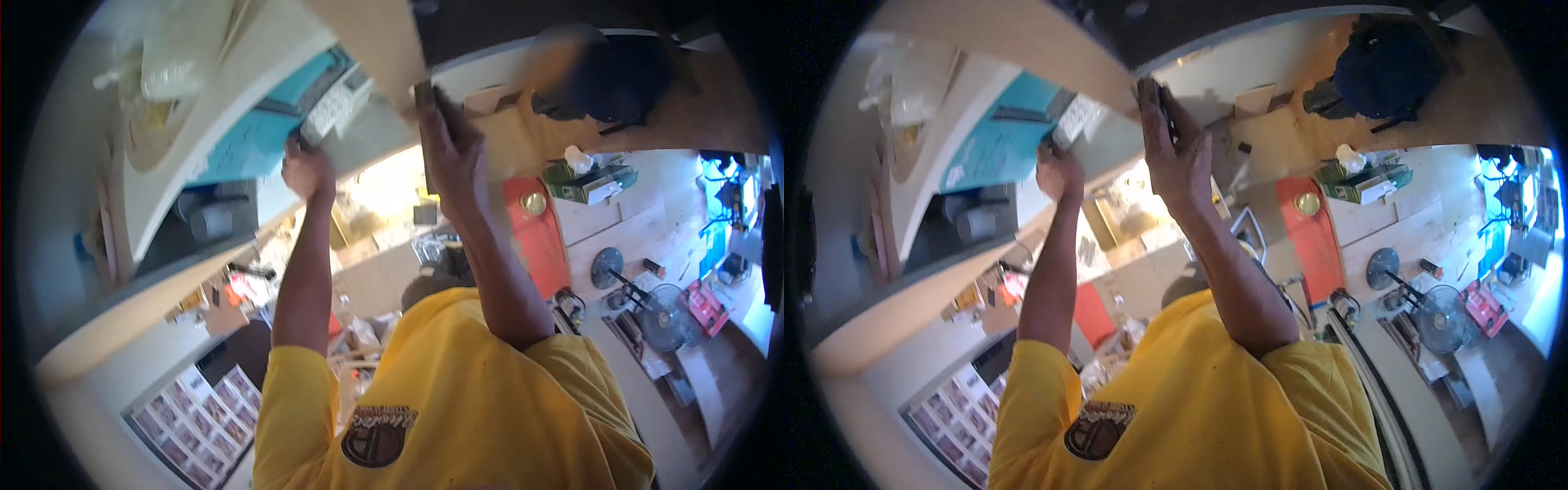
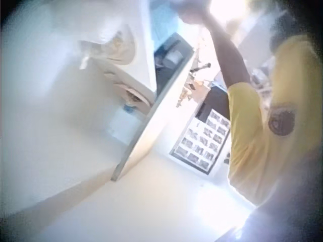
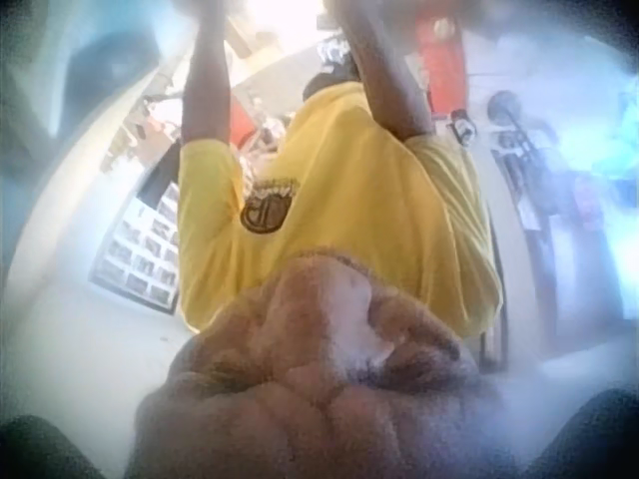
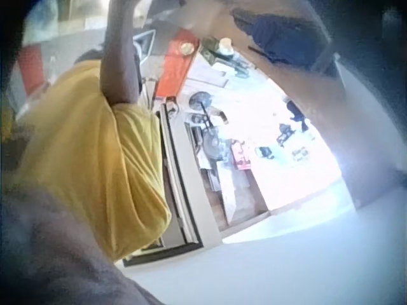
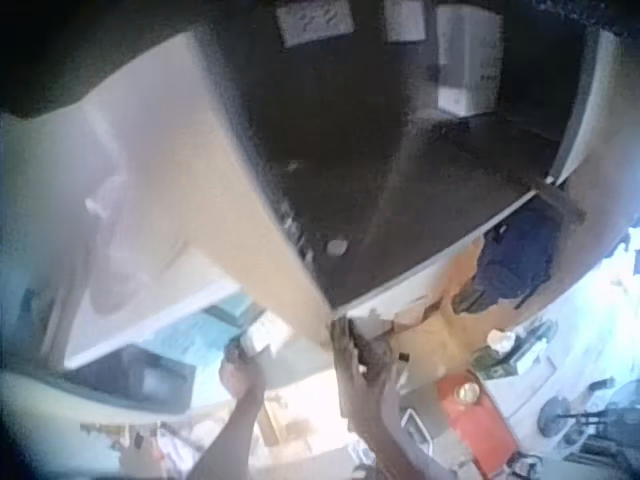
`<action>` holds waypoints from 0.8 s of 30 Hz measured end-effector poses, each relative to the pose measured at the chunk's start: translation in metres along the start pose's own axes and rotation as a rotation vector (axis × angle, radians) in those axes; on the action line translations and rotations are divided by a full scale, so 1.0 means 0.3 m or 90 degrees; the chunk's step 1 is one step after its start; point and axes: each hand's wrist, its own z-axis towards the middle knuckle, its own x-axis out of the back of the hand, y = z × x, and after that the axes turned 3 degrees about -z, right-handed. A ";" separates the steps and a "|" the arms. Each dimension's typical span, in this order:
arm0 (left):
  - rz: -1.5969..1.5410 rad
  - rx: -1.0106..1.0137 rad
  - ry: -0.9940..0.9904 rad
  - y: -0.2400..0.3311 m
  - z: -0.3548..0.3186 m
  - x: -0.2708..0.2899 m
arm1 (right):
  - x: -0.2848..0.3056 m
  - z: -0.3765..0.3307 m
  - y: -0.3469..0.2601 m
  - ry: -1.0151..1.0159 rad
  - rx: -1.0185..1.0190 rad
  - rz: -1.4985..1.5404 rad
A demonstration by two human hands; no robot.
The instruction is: The person assembles a wooden cabinet door by first sanding the edges with a sanding block. They then use a utility knife to cut a piece of material and a hammer to tap the door into place, securing it to the cabinet frame.
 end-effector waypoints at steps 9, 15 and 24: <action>0.016 0.019 0.006 0.008 -0.003 0.021 | 0.003 -0.028 -0.007 0.008 -0.089 -0.033; -0.065 0.046 0.005 0.002 -0.022 0.038 | -0.009 -0.037 -0.062 -0.016 -0.217 -0.135; -0.151 0.060 0.086 0.017 -0.016 0.044 | 0.014 -0.046 -0.038 -0.024 -0.038 -0.129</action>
